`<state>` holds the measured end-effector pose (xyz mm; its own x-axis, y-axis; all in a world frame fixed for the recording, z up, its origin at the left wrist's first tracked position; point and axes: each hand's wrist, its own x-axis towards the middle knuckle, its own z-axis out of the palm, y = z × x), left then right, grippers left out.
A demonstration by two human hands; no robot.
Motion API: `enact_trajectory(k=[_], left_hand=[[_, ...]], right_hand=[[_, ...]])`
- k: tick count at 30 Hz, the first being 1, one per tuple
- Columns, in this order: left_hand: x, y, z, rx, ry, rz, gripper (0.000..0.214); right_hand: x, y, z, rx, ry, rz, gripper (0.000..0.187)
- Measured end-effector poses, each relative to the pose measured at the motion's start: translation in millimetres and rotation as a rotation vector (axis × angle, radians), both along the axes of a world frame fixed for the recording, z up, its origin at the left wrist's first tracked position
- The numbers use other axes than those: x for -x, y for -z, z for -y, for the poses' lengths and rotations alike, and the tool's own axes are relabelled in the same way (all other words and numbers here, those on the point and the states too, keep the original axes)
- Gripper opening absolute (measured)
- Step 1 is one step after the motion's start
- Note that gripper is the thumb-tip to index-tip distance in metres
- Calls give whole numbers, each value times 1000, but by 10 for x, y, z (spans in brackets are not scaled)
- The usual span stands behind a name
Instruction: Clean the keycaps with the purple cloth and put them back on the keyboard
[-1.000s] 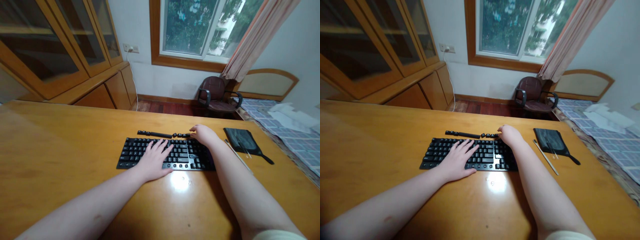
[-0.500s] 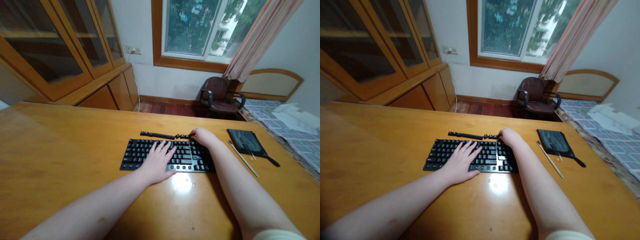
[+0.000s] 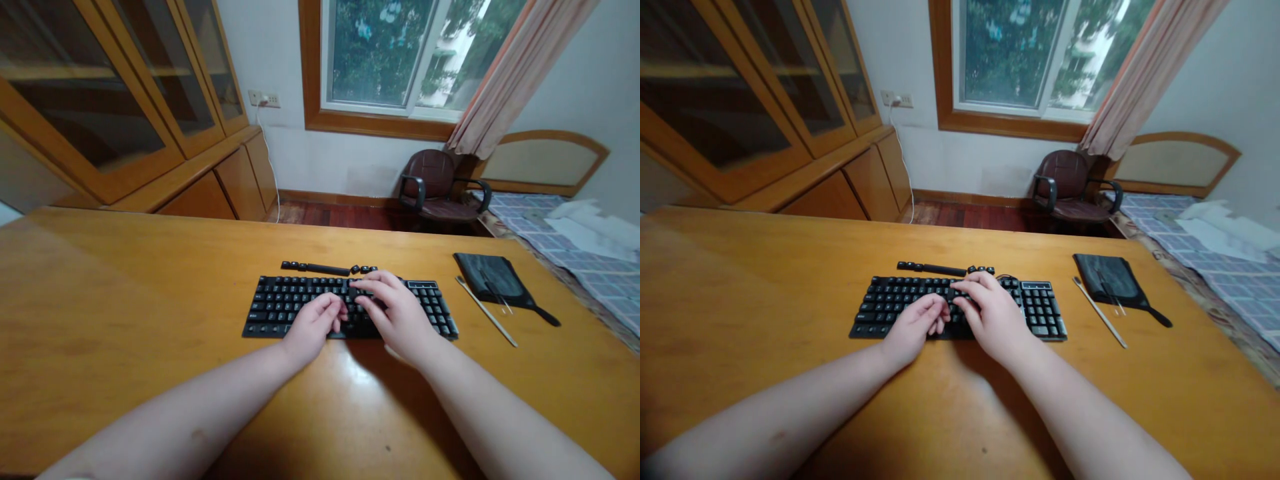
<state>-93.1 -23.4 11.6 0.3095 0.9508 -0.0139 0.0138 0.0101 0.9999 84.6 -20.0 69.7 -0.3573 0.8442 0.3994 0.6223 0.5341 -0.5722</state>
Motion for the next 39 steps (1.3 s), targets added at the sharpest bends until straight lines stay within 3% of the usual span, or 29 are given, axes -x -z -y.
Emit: enact_trajectory(k=[4, 11, 18, 24, 29, 34, 39], left_hand=[[-17, -3, 4, 127, 49, 194, 40], [-10, 31, 9, 190, 173, 220, 42], [3, 54, 3, 213, 183, 310, 41], [-29, 51, -14, 282, 137, 469, 33], [-42, 66, -12, 299, 82, 510, 36], [-52, 103, 6, 340, 38, 463, 37], [-80, 78, 59, 359, 90, 410, 33]], right_hand=[[39, 164, 55, -2, -25, -34, 23], [4, 214, 43, 22, -125, 51, 26], [12, 167, 71, 32, -151, 31, 27], [2, 191, 64, -46, -116, -237, 24], [83, 294, 110, 9, -5, -429, 21], [112, 330, 124, -40, -68, -367, 12], [196, 361, 136, -24, -24, -364, 7]])
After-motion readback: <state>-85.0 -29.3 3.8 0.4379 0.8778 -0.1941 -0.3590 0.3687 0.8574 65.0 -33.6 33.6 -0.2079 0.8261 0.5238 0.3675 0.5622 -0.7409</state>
